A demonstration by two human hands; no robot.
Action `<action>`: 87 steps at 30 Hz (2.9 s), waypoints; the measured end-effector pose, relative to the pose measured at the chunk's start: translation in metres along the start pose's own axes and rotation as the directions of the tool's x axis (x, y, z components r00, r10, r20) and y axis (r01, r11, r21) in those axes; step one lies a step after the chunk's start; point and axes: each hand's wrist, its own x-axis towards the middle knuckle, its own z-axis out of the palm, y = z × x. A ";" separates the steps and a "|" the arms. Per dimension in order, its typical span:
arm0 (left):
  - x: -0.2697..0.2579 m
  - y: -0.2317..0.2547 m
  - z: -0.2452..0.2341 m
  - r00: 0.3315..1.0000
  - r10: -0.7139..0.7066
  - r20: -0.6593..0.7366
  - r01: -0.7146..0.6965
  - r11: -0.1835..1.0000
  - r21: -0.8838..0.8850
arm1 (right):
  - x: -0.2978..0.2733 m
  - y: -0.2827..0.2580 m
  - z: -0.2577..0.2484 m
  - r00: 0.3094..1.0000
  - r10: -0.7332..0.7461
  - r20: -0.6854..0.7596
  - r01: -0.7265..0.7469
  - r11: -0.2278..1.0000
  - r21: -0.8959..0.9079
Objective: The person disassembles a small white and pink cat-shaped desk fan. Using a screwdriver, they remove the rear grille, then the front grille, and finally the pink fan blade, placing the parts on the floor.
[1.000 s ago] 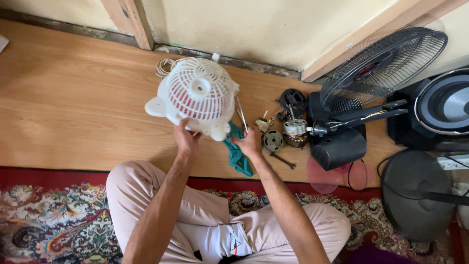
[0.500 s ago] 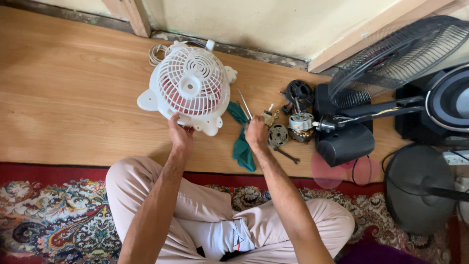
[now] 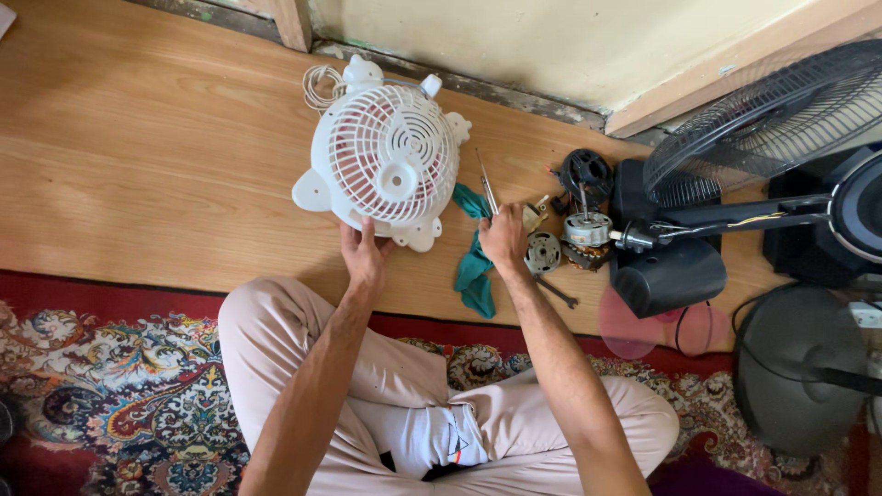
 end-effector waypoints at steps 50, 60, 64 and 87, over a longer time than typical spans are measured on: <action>0.046 0.147 0.019 0.950 0.121 0.287 -0.290 0.003 0.957 | 0.033 -0.205 -0.058 0.875 -0.478 0.074 0.435 0.844 0.314; 0.045 0.143 0.016 0.950 0.124 0.286 -0.291 0.026 0.956 | 0.029 -0.208 -0.060 0.876 -0.475 0.089 0.430 0.850 0.304; 0.036 0.141 0.020 0.904 0.196 0.379 -0.381 -0.030 0.924 | 0.029 -0.205 -0.062 0.877 -0.463 0.128 0.413 0.863 0.292; 0.003 0.138 0.032 0.499 0.303 0.812 -0.783 -0.242 0.572 | -0.011 -0.208 -0.201 0.757 -0.275 0.592 0.317 0.948 0.034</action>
